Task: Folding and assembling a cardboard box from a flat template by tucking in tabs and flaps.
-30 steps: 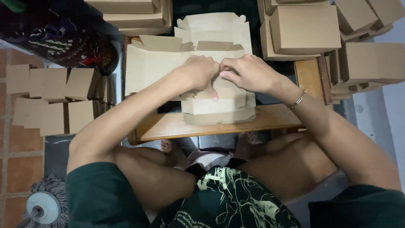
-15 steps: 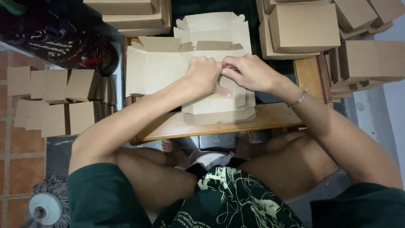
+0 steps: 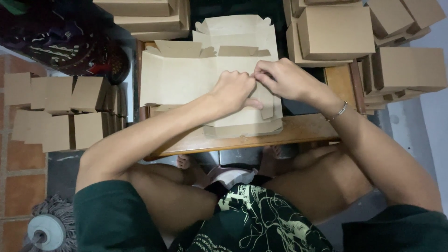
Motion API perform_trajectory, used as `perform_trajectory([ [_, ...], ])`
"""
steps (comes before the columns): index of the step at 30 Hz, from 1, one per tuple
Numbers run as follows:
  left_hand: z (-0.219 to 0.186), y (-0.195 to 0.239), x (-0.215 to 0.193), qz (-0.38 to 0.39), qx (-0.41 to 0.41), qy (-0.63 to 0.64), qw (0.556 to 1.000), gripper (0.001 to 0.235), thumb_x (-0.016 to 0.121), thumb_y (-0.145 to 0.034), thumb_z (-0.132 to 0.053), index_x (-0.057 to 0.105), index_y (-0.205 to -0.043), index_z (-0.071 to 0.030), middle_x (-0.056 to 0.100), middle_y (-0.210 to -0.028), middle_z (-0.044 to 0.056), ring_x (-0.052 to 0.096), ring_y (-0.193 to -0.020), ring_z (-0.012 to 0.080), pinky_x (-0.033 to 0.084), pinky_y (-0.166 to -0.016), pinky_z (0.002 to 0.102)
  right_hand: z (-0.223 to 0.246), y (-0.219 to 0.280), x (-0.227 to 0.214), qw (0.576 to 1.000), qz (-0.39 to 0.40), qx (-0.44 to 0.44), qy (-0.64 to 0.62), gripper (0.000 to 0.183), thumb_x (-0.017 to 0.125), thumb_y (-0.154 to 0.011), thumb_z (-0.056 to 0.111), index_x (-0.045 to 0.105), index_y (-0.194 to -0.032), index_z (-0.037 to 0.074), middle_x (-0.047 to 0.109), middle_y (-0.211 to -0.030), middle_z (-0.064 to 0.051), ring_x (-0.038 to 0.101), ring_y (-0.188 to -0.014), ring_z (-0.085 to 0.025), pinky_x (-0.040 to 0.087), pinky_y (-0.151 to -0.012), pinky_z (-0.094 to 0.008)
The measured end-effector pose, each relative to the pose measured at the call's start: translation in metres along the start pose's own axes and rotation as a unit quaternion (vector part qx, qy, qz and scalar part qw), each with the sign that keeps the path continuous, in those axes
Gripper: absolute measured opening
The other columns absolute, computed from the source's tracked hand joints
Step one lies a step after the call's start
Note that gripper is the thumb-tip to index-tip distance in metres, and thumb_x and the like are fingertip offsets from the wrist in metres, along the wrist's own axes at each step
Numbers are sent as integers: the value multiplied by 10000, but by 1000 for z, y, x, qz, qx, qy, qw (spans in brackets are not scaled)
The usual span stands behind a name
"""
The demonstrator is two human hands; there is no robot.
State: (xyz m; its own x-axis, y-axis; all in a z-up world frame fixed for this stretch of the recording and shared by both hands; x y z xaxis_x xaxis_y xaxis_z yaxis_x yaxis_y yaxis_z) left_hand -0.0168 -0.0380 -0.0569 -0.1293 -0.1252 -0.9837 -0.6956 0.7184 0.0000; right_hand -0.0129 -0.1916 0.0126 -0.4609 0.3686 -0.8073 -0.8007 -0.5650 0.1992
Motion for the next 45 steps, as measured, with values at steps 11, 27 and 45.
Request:
perform_trajectory([
  [11, 2, -10, -7, 75, 10, 189, 979, 235, 829, -824, -289, 732, -809, -76, 734, -743, 142, 762, -751, 392, 592, -650, 496, -9, -2, 5, 1000, 3, 7, -2, 192, 481, -1081, 107, 648, -1003, 53, 740, -880, -220, 717, -843, -414, 549, -688, -495],
  [27, 5, 0, -19, 131, 29, 230, 964, 119, 704, -881, -132, 753, -873, -24, 744, -805, 230, 756, -796, 453, 594, -679, 528, -13, -5, 22, 999, 29, -22, 28, 181, 458, -1061, 121, 635, -1083, 91, 726, -1026, -204, 675, -998, -475, 560, -726, -571],
  [45, 36, 19, -46, 182, -10, 179, 967, 52, 784, -811, -94, 766, -845, -59, 755, -841, 216, 752, -814, 432, 591, -686, 491, 23, 3, 21, 979, 128, -42, 152, 451, 798, -841, 420, 676, -1158, 123, 692, -1326, -85, 701, -1109, -377, 590, -897, -529],
])
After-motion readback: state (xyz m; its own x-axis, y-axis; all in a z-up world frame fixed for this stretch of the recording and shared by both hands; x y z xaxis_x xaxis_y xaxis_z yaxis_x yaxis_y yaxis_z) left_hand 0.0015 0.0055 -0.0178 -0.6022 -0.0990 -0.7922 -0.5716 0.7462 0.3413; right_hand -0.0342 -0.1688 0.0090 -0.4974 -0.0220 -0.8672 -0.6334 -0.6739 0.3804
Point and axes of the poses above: each hand's wrist, its own y-axis away from the middle knuckle, its own x-axis out of the palm, z = x × y, the point moved 2 cm from there along -y, towards the middle knuckle
